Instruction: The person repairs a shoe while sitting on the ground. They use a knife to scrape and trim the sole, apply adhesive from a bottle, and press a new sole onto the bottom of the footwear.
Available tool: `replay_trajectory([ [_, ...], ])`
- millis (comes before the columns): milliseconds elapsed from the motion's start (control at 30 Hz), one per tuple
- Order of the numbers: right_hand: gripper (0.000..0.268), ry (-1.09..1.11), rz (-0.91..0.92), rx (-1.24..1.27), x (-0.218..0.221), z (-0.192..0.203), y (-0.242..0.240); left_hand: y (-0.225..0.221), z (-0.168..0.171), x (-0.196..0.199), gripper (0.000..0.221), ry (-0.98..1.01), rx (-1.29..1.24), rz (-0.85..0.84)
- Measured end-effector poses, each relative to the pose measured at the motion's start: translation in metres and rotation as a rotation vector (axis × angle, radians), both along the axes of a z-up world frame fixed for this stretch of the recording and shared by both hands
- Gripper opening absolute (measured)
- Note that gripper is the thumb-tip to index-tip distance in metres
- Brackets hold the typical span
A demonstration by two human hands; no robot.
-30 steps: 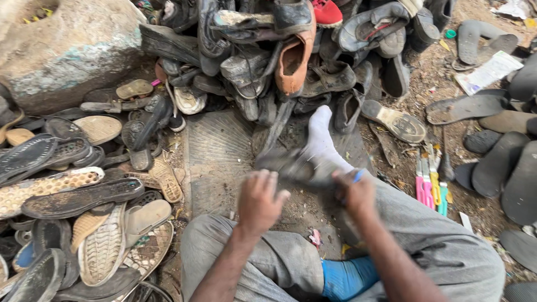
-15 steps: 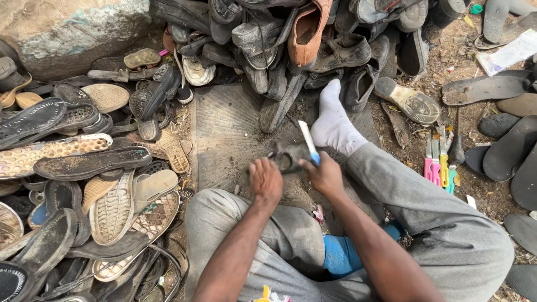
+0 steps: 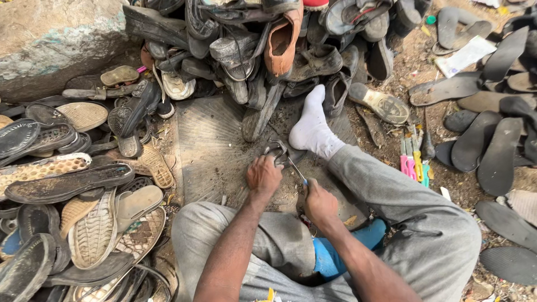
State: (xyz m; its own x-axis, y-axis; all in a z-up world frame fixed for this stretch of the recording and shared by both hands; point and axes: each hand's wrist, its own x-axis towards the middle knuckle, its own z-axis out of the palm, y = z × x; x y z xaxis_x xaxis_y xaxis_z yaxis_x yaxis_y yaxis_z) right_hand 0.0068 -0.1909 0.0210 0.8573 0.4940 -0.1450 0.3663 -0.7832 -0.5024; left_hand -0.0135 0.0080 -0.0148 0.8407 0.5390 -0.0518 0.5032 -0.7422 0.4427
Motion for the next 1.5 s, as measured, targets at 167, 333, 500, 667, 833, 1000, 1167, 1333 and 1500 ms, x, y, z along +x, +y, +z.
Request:
replay_trajectory([
  [167, 0.025, 0.000, 0.091, -0.104, 0.020, -0.006, 0.029, -0.013, -0.028, 0.012, 0.008, -0.028, 0.127, -0.096],
  [333, 0.031, 0.230, 0.121, -0.316, 0.029, 0.002, 0.052, -0.007, -0.047, -0.002, 0.015, -0.209, 0.164, -0.144],
  [500, 0.030, 0.059, 0.173, -0.153, -0.010, 0.008, 0.006, -0.008, -0.041, -0.004, 0.013, -0.296, 0.080, -0.053],
  [667, 0.029, 0.178, 0.049, -0.110, 0.009, -0.026, 0.020, -0.012, -0.012, -0.004, 0.015, -0.217, 0.070, -0.079],
  [833, 0.029, 0.301, 0.008, 0.217, 0.037, -0.069, 0.040, 0.001, 0.014, 0.013, 0.015, 0.406, 0.161, -0.439],
  [1000, 0.030, 0.294, 0.012, 0.358, 0.016, -0.085, 0.025, 0.026, -0.023, 0.006, 0.018, -0.278, 0.049, -0.443],
  [1167, 0.033, 0.511, -0.137, 0.336, 0.009, -0.089, 0.017, 0.022, -0.032, -0.003, 0.021, -0.159, -0.072, -0.279],
  [1333, 0.040, 0.903, -0.232, 0.287, 0.044, -0.051, 0.014, 0.007, -0.006, -0.004, 0.019, -0.002, -0.225, -0.212],
  [1500, 0.030, 0.675, -0.172, 0.226, 0.035, -0.055, 0.046, 0.007, -0.008, 0.001, 0.017, -0.165, -0.227, -0.173],
])
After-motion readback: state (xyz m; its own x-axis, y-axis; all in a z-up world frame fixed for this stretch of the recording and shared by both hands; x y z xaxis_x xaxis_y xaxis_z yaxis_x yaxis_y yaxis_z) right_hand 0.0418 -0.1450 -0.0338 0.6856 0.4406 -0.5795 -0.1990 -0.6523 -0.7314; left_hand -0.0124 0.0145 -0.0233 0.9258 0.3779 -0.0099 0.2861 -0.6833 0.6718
